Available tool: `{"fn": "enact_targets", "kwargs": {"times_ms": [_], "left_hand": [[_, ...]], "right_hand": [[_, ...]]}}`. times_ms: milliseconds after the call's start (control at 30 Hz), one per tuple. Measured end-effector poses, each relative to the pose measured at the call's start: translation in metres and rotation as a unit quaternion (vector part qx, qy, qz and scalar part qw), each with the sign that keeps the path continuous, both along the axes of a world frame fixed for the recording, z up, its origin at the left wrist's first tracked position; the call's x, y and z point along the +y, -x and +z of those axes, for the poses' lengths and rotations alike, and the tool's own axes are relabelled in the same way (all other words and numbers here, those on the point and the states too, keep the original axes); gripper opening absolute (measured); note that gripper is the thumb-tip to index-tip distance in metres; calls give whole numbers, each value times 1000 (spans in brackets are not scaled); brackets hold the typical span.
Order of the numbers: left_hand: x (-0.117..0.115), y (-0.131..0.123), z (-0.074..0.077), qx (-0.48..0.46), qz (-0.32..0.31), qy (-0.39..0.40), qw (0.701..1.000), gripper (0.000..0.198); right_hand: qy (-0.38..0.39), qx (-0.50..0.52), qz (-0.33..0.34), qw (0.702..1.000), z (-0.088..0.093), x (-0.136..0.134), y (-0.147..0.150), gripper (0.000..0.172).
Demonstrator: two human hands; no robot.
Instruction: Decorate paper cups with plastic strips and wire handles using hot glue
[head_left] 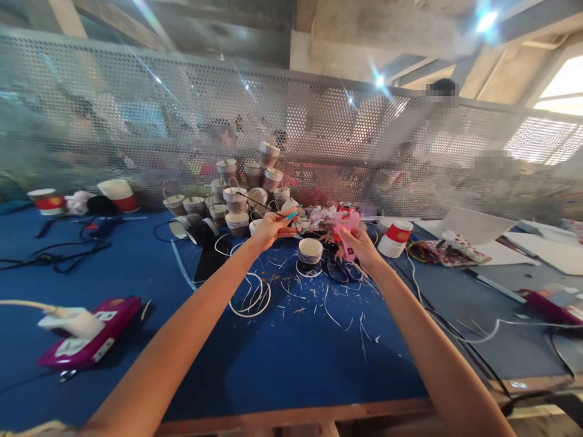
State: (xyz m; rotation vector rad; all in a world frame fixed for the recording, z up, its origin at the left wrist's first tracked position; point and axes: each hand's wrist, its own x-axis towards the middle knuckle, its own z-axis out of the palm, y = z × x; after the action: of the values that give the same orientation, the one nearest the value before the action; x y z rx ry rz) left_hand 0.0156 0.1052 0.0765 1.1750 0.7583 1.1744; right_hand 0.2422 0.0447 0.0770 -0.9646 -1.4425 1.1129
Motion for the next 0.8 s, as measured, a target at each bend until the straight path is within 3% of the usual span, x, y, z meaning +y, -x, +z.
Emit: {"fn": "enact_targets", "kwargs": {"times_ms": [367,800], "left_hand": [[1,0,-2,-3,-9,-14,1000,40],[1,0,-2,3,-11,-18,1000,36]], "right_hand": [[1,-111,-98,989,-11,2,12,47],[-27,-156,-85,984,-13,5,9,50]]}}
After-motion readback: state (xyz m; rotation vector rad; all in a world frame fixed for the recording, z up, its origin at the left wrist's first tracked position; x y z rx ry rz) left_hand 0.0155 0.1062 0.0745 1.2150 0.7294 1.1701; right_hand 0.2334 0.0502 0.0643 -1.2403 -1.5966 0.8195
